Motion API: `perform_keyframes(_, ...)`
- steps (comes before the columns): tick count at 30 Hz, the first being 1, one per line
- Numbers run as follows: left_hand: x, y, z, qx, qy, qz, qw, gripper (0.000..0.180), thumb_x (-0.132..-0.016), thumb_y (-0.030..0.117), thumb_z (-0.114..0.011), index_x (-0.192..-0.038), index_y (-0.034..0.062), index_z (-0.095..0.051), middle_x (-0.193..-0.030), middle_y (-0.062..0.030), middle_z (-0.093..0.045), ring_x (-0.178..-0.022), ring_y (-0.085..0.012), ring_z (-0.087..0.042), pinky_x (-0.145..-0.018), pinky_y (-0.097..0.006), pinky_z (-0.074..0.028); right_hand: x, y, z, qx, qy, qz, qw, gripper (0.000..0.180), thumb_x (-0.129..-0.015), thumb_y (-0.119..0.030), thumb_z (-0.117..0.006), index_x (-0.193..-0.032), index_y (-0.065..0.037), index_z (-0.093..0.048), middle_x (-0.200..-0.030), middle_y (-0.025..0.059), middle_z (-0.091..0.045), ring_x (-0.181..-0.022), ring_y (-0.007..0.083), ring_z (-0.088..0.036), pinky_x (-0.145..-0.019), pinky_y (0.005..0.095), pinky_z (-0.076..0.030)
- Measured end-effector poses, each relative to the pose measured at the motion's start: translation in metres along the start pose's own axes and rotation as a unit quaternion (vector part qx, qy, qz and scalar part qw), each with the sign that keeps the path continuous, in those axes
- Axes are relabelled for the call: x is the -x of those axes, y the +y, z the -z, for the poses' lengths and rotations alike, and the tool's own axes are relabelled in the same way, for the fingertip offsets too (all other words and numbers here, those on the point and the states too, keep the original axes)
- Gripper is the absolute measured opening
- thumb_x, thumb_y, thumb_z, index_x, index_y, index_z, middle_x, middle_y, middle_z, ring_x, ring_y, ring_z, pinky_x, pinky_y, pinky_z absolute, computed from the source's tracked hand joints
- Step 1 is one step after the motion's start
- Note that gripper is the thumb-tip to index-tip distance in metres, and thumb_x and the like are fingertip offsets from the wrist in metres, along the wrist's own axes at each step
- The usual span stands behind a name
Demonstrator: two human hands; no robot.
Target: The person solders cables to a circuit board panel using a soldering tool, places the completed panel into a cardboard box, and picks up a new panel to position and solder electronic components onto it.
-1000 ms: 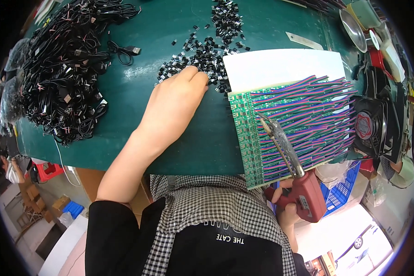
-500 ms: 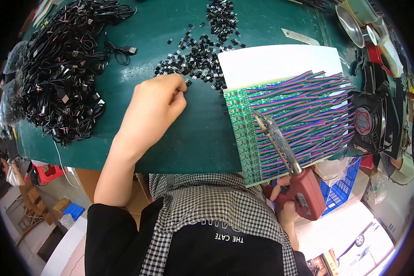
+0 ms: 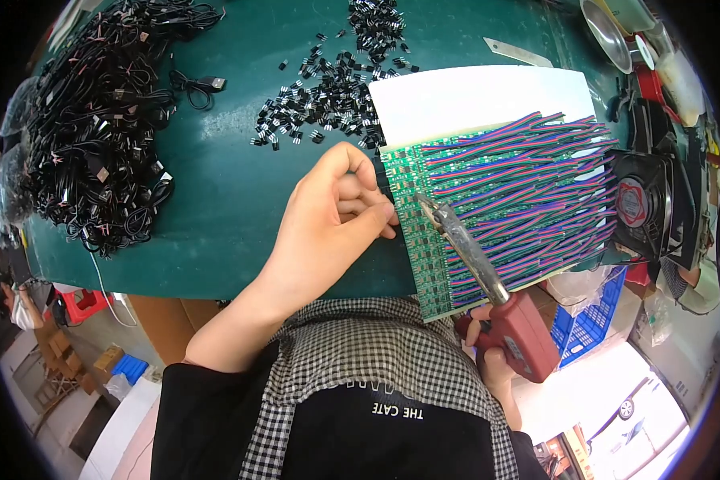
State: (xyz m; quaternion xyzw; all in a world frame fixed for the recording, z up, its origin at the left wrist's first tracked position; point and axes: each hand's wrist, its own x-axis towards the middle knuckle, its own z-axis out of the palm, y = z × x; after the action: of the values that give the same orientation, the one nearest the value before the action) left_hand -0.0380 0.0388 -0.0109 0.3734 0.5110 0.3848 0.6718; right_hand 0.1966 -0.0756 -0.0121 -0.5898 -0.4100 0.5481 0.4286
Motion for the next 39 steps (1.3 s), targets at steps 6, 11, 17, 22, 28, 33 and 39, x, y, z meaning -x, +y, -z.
perform_keyframes(6,0.0,-0.007,-0.003,-0.005,0.02,-0.018,1.0,0.02,-0.082,-0.006,-0.053,-0.088,0.0051,-0.038,-0.077,-0.0034,-0.055,-0.071,-0.0119,-0.06,-0.062,-0.023,-0.05,0.001,0.001,0.005,0.062,-0.021,-0.028,0.997,0.034,-0.067,-0.035,-0.07,-0.082,-0.006,-0.062,-0.061,0.0,-0.058,-0.059,0.014,-0.056,-0.057,0.0256,-0.043)
perform_keyframes(11,-0.001,-0.007,-0.008,0.028,0.05,-0.027,0.998,0.019,-0.079,-0.007,-0.052,-0.085,0.0033,-0.038,-0.071,-0.0037,-0.055,-0.065,-0.0069,-0.055,-0.06,-0.022,-0.047,0.003,0.012,0.009,0.069,-0.043,0.02,0.996,0.056,-0.068,-0.053,-0.07,-0.089,-0.002,-0.059,-0.061,-0.0004,-0.058,-0.057,0.0137,-0.057,-0.056,0.0242,-0.044)
perform_keyframes(17,0.0,-0.008,-0.005,0.0,0.027,-0.02,0.999,0.018,-0.082,-0.008,-0.05,-0.087,0.0047,-0.039,-0.078,-0.002,-0.053,-0.072,-0.0089,-0.057,-0.064,-0.024,-0.051,0.001,0.013,0.012,0.08,-0.075,0.008,0.994,0.066,-0.069,-0.056,-0.068,-0.098,0.002,-0.055,-0.062,-0.0002,-0.059,-0.055,0.0139,-0.057,-0.056,0.025,-0.045)
perform_keyframes(22,-0.002,-0.008,-0.004,-0.006,0.024,-0.027,0.999,0.017,-0.082,-0.008,-0.05,-0.086,0.0046,-0.039,-0.078,-0.0019,-0.053,-0.072,-0.0086,-0.057,-0.064,-0.024,-0.051,0.006,0.03,0.022,0.118,-0.071,0.07,0.988,0.057,-0.069,-0.045,-0.071,-0.099,0.001,-0.056,-0.062,0.0005,-0.06,-0.056,0.0158,-0.058,-0.055,0.0256,-0.045)
perform_keyframes(28,-0.002,-0.009,-0.004,-0.009,0.026,-0.025,0.999,0.017,-0.082,-0.007,-0.05,-0.086,0.0047,-0.039,-0.078,-0.0026,-0.053,-0.073,-0.0089,-0.057,-0.064,-0.023,-0.051,0.003,0.028,0.021,0.116,-0.122,0.022,0.986,0.05,-0.07,-0.036,-0.07,-0.101,0.001,-0.056,-0.064,0.0012,-0.061,-0.058,0.0167,-0.059,-0.057,0.0253,-0.046)
perform_keyframes(33,-0.003,-0.013,-0.007,-0.006,0.052,-0.034,0.998,0.017,-0.08,-0.008,-0.05,-0.082,0.0032,-0.037,-0.071,-0.0031,-0.054,-0.065,-0.0059,-0.054,-0.059,-0.021,-0.046,0.001,0.02,0.011,0.054,-0.079,0.02,0.995,0.049,-0.07,-0.036,-0.07,-0.099,0.002,-0.057,-0.066,0.0019,-0.061,-0.059,0.0157,-0.059,-0.056,0.0248,-0.046)
perform_keyframes(39,-0.001,-0.01,-0.005,-0.024,0.031,-0.033,0.999,0.014,-0.082,-0.006,-0.05,-0.084,0.0037,-0.04,-0.078,-0.0052,-0.057,-0.073,-0.0101,-0.059,-0.063,-0.023,-0.051,0.014,0.036,0.023,0.1,-0.059,0.023,0.993,0.055,-0.07,-0.044,-0.071,-0.098,0.001,-0.058,-0.066,0.0016,-0.062,-0.059,0.0152,-0.06,-0.056,0.0241,-0.045)
